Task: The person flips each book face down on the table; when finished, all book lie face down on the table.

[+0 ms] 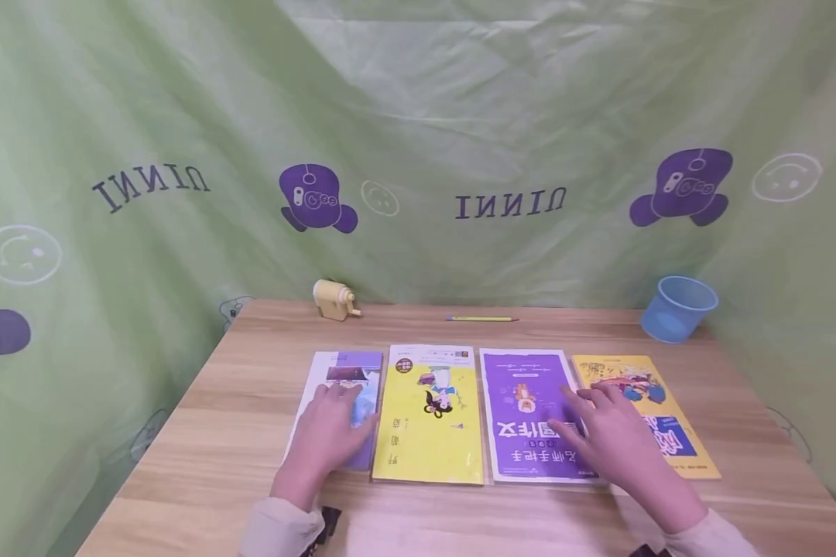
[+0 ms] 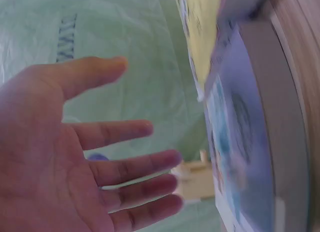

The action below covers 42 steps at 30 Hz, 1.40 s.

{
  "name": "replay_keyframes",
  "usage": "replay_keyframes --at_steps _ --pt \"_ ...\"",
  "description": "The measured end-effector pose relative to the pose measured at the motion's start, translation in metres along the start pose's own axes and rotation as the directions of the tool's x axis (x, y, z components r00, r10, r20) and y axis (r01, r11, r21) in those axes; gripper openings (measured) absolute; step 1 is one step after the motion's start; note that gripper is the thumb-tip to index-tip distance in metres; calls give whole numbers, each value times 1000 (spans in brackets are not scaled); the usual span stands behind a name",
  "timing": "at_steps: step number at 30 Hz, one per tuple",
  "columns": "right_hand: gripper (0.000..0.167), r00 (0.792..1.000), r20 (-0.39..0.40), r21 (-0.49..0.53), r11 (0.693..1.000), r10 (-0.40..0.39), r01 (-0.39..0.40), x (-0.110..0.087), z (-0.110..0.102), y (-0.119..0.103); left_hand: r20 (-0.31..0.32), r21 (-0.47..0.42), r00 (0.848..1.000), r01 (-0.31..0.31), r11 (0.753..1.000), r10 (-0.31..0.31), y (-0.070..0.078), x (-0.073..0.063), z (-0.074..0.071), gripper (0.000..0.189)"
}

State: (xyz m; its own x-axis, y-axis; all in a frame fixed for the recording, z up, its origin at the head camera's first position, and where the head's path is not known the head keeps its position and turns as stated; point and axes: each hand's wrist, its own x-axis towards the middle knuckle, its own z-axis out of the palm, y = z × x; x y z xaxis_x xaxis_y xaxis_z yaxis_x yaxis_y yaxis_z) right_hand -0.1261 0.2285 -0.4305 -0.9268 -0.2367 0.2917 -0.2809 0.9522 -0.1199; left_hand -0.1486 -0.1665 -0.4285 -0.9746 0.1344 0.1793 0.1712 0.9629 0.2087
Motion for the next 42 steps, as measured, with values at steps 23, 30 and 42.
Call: replay_keyframes --at_steps 23,30,42 --pt "48 974 92 334 928 -205 164 83 33 -111 60 -57 976 214 975 -211 -74 7 2 67" --pt "47 959 153 471 871 -237 140 104 50 -146 87 -45 970 230 972 -226 -81 7 8 70" --pt "48 939 246 587 808 -239 52 130 72 -190 94 -50 973 217 975 -211 -82 9 11 70"
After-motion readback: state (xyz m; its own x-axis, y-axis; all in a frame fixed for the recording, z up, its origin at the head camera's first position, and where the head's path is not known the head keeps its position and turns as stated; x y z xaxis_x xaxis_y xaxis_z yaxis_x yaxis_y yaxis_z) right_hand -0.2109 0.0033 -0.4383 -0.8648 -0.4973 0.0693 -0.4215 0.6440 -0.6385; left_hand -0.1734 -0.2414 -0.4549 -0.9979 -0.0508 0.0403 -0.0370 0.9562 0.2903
